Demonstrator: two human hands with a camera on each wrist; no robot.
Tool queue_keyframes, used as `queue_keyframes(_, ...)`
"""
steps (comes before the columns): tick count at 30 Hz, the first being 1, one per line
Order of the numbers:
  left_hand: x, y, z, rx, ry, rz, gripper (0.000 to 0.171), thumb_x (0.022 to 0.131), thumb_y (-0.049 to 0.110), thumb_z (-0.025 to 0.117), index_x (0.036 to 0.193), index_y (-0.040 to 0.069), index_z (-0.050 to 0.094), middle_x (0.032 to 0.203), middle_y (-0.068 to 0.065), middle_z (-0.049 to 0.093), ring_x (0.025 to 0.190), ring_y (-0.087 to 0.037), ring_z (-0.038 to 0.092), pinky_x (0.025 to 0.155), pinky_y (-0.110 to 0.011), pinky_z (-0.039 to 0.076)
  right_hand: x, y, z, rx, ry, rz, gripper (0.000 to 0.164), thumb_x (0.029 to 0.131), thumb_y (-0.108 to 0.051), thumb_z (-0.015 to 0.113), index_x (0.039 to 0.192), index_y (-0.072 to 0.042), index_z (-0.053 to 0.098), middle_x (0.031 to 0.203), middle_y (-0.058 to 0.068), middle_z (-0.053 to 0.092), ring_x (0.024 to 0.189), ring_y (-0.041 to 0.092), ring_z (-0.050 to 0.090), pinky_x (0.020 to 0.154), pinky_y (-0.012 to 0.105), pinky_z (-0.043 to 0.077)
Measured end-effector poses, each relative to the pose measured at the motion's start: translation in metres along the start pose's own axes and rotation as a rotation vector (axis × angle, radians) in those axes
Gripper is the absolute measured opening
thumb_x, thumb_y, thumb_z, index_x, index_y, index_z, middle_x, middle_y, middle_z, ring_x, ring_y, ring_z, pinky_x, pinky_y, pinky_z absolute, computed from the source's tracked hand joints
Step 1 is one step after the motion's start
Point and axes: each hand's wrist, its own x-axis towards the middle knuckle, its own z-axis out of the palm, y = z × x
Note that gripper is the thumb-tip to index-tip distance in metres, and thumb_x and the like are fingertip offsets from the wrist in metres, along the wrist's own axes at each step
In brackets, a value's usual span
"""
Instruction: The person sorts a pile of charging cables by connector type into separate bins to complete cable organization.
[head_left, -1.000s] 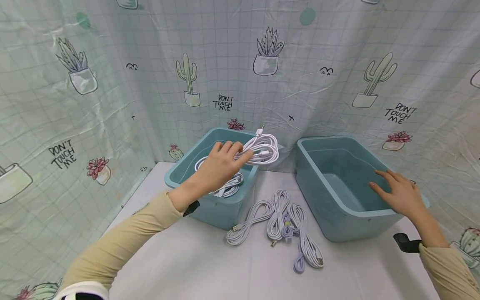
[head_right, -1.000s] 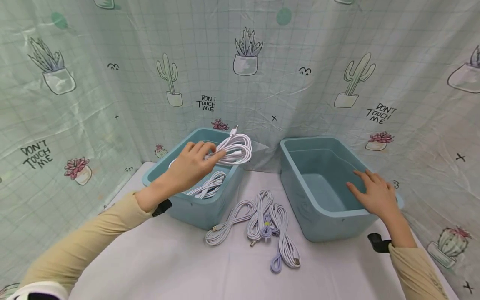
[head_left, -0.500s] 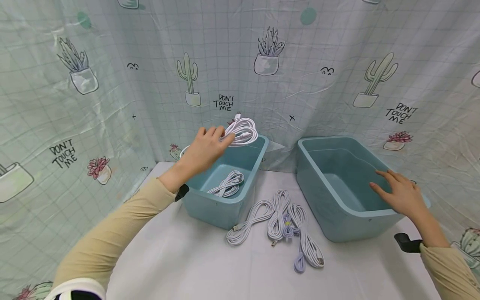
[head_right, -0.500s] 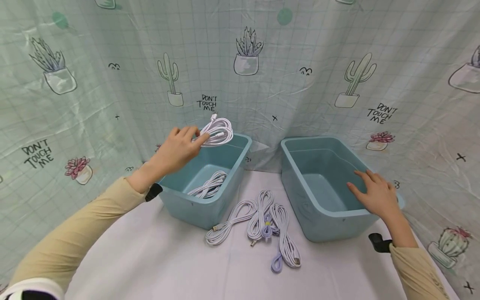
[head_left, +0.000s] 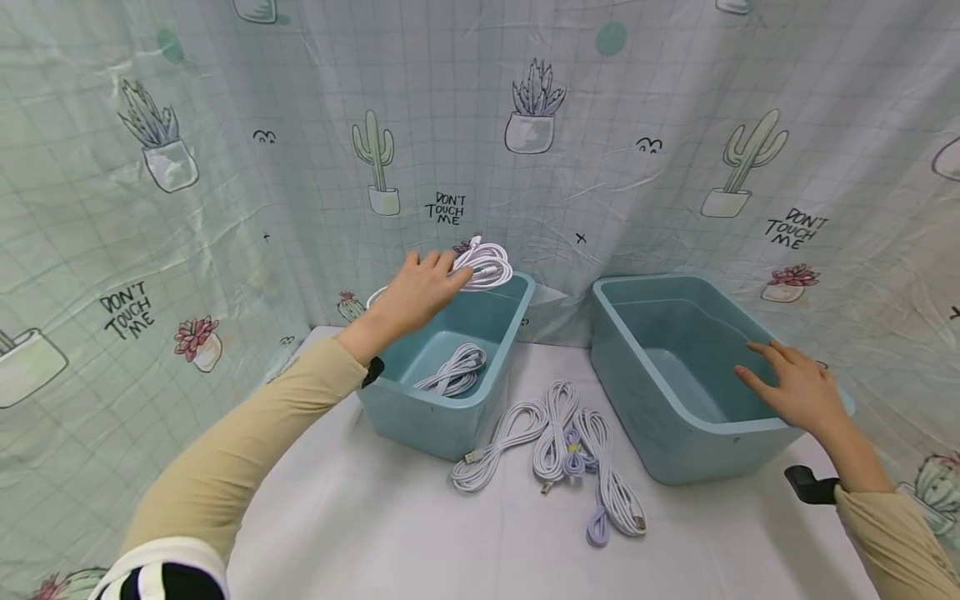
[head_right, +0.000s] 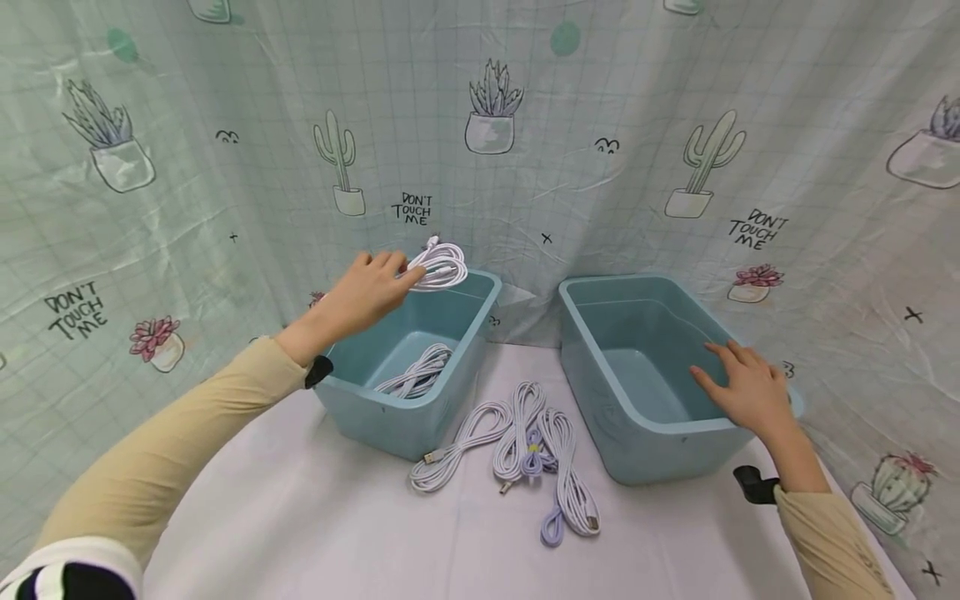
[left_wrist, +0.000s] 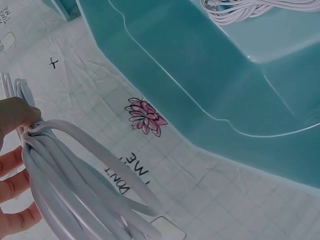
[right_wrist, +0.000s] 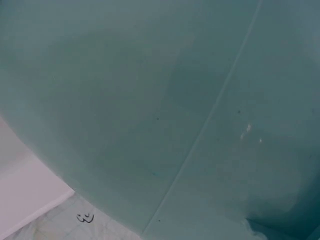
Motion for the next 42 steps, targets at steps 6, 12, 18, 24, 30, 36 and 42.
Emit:
queue_keyframes(6, 0.005, -0.001, 0.008, -0.025, -0.065, -0.002, 0.010, 0.089, 0.005, 0.047, 0.099, 0.008, 0.048, 0.082, -0.013, 0.048, 0.069, -0.026, 0.043, 0.060, -0.036, 0.029, 0.002, 0.001, 0.003, -0.006, 0.009, -0.006, 0.060, 0.089, -0.045, 0.043, 0.128, 0.002, 0.039, 0.129, 0.037, 0.032, 0.111, 0.055, 0.031, 0.081, 0.071, 0.021)
queue_keyframes(12, 0.010, 0.000, 0.014, -0.057, -0.168, -0.027, 0.016, 0.088, 0.006, 0.048, 0.104, 0.008, 0.047, 0.093, -0.017, 0.052, 0.083, -0.033, 0.052, 0.071, -0.048, 0.042, 0.003, 0.001, 0.003, -0.013, 0.017, -0.013, 0.060, 0.089, -0.046, 0.042, 0.127, 0.001, 0.040, 0.128, 0.037, 0.034, 0.110, 0.055, 0.032, 0.080, 0.071, 0.022)
queue_keyframes(18, 0.016, 0.003, 0.016, -0.056, -0.218, -0.043, 0.021, 0.088, 0.006, 0.051, 0.109, 0.007, 0.049, 0.101, -0.016, 0.052, 0.083, -0.030, 0.056, 0.070, -0.046, 0.043, 0.002, 0.001, 0.003, -0.006, 0.011, -0.010, 0.061, 0.089, -0.046, 0.042, 0.128, 0.002, 0.040, 0.129, 0.037, 0.033, 0.111, 0.056, 0.031, 0.080, 0.071, 0.021)
queue_keyframes(24, 0.017, 0.006, 0.014, -0.089, -0.224, -0.067, 0.022, 0.088, 0.013, 0.052, 0.110, 0.007, 0.050, 0.104, -0.015, 0.051, 0.088, -0.031, 0.057, 0.078, -0.051, 0.043, 0.001, 0.001, 0.001, -0.004, 0.007, -0.006, 0.061, 0.090, -0.045, 0.042, 0.128, 0.002, 0.039, 0.130, 0.038, 0.031, 0.111, 0.056, 0.030, 0.080, 0.071, 0.020)
queue_keyframes(30, 0.013, 0.006, 0.016, -0.121, -0.232, -0.075, 0.023, 0.088, 0.014, 0.052, 0.110, 0.007, 0.050, 0.107, -0.016, 0.052, 0.092, -0.031, 0.057, 0.082, -0.054, 0.042, 0.001, 0.001, 0.003, -0.014, 0.009, -0.007, 0.062, 0.089, -0.047, 0.042, 0.128, 0.002, 0.039, 0.129, 0.038, 0.032, 0.111, 0.056, 0.031, 0.080, 0.071, 0.021)
queue_keyframes(36, 0.010, 0.004, 0.015, -0.122, -0.204, -0.061, 0.022, 0.087, 0.013, 0.054, 0.108, 0.006, 0.050, 0.099, -0.015, 0.051, 0.083, -0.030, 0.056, 0.073, -0.049, 0.042, 0.001, 0.002, 0.002, -0.012, 0.020, -0.007, 0.062, 0.090, -0.046, 0.042, 0.127, 0.002, 0.040, 0.129, 0.038, 0.032, 0.111, 0.056, 0.031, 0.081, 0.071, 0.021)
queue_keyframes(42, 0.008, 0.002, 0.018, -0.145, -0.183, -0.070, 0.021, 0.087, 0.013, 0.055, 0.106, 0.006, 0.052, 0.096, -0.013, 0.052, 0.080, -0.029, 0.056, 0.073, -0.049, 0.043, 0.001, 0.001, 0.002, -0.020, 0.012, -0.011, 0.062, 0.089, -0.047, 0.042, 0.128, 0.002, 0.040, 0.129, 0.037, 0.032, 0.111, 0.055, 0.031, 0.080, 0.070, 0.022)
